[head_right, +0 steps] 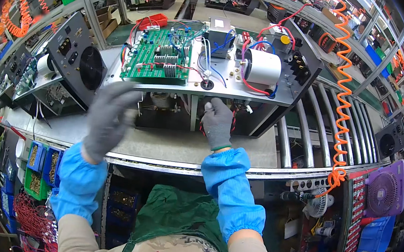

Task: The person assembles an electronic device on a workbench, connecting wires to a circuit board and a motor. They use a screwdriver to secure components and a pneumatic tool to fasten screws, working methodically on the internal assembly.

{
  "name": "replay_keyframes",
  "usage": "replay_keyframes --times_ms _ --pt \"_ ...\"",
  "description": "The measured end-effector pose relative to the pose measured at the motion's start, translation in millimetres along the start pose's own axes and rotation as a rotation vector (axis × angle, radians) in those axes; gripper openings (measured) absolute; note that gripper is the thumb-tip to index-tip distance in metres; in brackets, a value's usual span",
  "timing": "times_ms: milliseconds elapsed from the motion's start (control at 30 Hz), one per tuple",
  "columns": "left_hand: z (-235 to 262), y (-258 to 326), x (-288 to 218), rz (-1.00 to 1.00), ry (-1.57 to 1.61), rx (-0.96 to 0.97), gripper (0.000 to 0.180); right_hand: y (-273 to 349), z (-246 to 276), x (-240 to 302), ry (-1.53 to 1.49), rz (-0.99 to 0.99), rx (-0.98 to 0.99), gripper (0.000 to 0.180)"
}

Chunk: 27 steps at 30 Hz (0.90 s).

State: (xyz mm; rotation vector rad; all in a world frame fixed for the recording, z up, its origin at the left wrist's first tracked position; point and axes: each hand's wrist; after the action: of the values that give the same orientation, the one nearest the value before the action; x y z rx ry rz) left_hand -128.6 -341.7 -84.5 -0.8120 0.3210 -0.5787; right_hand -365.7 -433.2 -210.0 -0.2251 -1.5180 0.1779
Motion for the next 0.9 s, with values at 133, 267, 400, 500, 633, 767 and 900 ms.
replay_keyframes --times_ms 133,267,400,500,633,767,900 --pt "-67 -54 -32 -0.138 0.195 0.108 0.039 0 -16 14 -0.274 -0.155 0.032 0.015" --pt "-106 -90 -27 -0.110 -0.023 0.275 0.031 -2 -11 -8 -0.011 0.169 -0.027 0.013" --pt "-114 -95 -14 -0.063 -0.080 0.447 0.023 -4 -5 1 -0.153 -0.088 -0.006 0.013" --pt "-111 -97 -11 -0.054 -0.033 0.423 0.021 -3 -15 9 -0.275 -0.030 -0.054 0.014" --pt "-114 -96 -19 -0.028 -0.100 0.438 0.018 -1 -25 17 -0.638 -0.189 -0.142 0.012" --pt "-110 -89 -28 0.093 0.057 0.206 0.016 30 0 60 -0.657 -0.282 -0.005 0.031" --pt "-51 -82 -22 0.097 0.143 -0.355 0.016 39 100 50 -0.294 -0.268 0.049 0.029"
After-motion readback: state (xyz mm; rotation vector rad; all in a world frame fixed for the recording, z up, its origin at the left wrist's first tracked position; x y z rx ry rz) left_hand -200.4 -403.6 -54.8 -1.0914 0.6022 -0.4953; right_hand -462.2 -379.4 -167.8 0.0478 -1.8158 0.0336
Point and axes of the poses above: each hand's wrist, its own y-axis away from the middle knuckle, its own z-axis out of the back of the hand, x = y × z, and after that the axes turned 3 degrees about -y, right-handed
